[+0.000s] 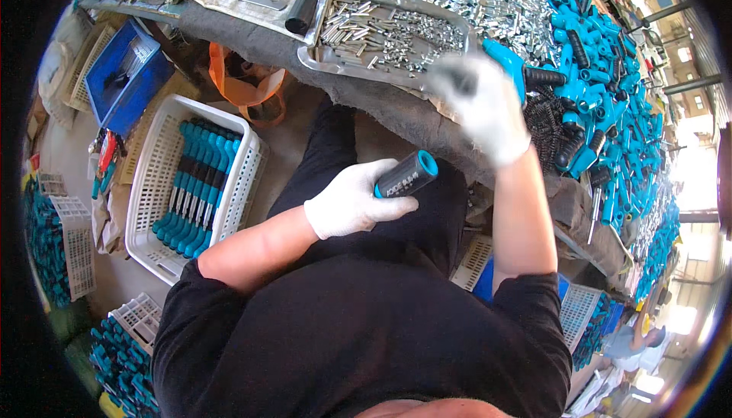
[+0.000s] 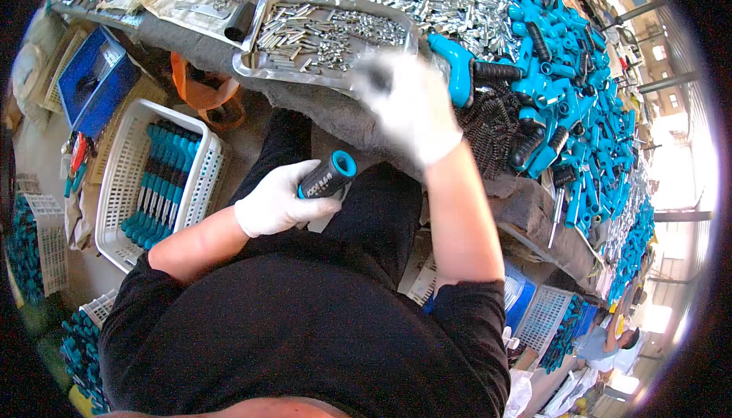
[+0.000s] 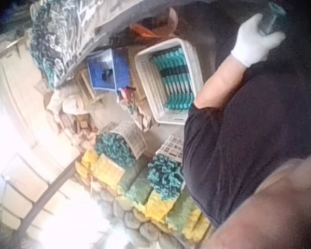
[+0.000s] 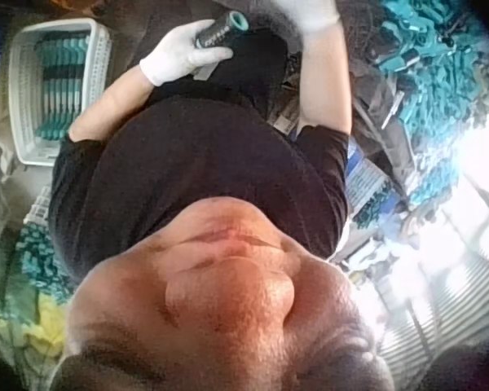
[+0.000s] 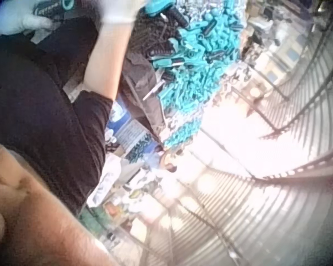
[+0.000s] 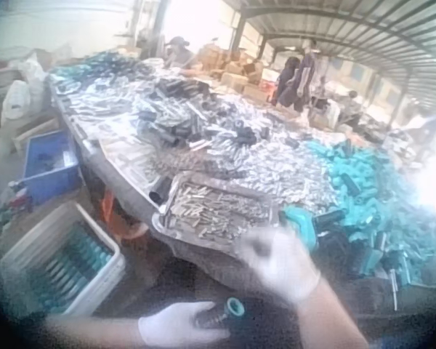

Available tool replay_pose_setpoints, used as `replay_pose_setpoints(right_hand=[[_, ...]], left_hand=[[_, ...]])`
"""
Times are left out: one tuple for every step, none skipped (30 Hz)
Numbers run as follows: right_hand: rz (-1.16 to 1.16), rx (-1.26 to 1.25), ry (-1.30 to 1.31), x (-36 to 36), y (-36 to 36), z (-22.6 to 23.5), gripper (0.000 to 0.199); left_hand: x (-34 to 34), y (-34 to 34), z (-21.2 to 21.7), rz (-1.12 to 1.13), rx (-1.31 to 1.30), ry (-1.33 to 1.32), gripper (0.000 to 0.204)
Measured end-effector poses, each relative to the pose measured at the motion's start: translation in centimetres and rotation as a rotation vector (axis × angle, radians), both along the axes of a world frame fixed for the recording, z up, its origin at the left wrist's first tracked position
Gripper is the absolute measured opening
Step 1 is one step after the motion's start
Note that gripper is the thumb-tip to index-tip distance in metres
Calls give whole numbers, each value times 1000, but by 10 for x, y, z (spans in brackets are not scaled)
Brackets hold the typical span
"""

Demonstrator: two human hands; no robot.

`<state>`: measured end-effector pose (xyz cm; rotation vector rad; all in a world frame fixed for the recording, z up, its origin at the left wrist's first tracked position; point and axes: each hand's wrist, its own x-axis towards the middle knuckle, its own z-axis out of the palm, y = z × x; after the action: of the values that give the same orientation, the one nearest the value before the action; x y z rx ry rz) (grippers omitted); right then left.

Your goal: Assembling metal and plastic components for a handheld tool on an industrial workbench.

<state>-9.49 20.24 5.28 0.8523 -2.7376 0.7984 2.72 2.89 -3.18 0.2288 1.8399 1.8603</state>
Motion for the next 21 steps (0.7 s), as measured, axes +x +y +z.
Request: replay_pose_setpoints(right_hand=[[-117,102,50,-29,0,2,24],[-145,173,118,-53,6,-2,25],[-174,401,95,-70,3,-1,26],[-181,517,-6,-81,0,-2,25],[-179,515,-13,-88,-1,-4,25],[-185,523,-37,-94,-2,-10,24],[-194,531,-60,-97,0,-14,23],[-195,501,38,-97,3,-18,22],[-181,424,30,-90,0,-11,23],[-202,279,12,-85,1,-7,24],[-224,134,-4,-80,5,-5,25],[-190,-56,62,-75,14,-10,23],[-123,-276,-184,-53,7,5,21],[-57,-374,-293,-29,9,18,22],[37,-366,-289,-5,10,22,20],[89,-233,-180,16,14,26,17],[183,-228,-218,31,19,25,15],[255,-131,-226,42,22,27,14],[315,-80,-165,50,21,25,13],[297,-107,-231,59,19,18,11],[282,-136,-294,68,16,11,10]], left_hand=[[-2,1,1,12,66,-61,28],[-4,0,1,26,129,-122,26],[-4,-1,0,48,191,-187,24],[-4,-2,-3,51,208,-169,23],[-6,-3,-2,52,205,-177,23],[-6,-4,-1,79,206,-149,28],[-6,-5,-1,104,207,-121,33],[-7,-7,-4,108,206,-130,33],[-7,-9,-8,102,210,-136,32],[-10,-10,-11,82,216,-138,32],[-11,-12,-10,83,217,-140,32],[-13,-13,-7,86,174,-115,31],[-13,-15,-7,104,131,-94,29],[-12,-17,-7,98,134,-94,29],[-10,-21,-8,107,144,-75,28],[-11,-22,-9,103,160,-50,26],[-11,-23,-9,86,169,-41,26],[-9,-25,-10,92,96,31,25],[-8,-24,-9,89,24,104,24],[-8,-23,1,47,-60,173,27],[-6,-22,3,29,-140,377,31]])
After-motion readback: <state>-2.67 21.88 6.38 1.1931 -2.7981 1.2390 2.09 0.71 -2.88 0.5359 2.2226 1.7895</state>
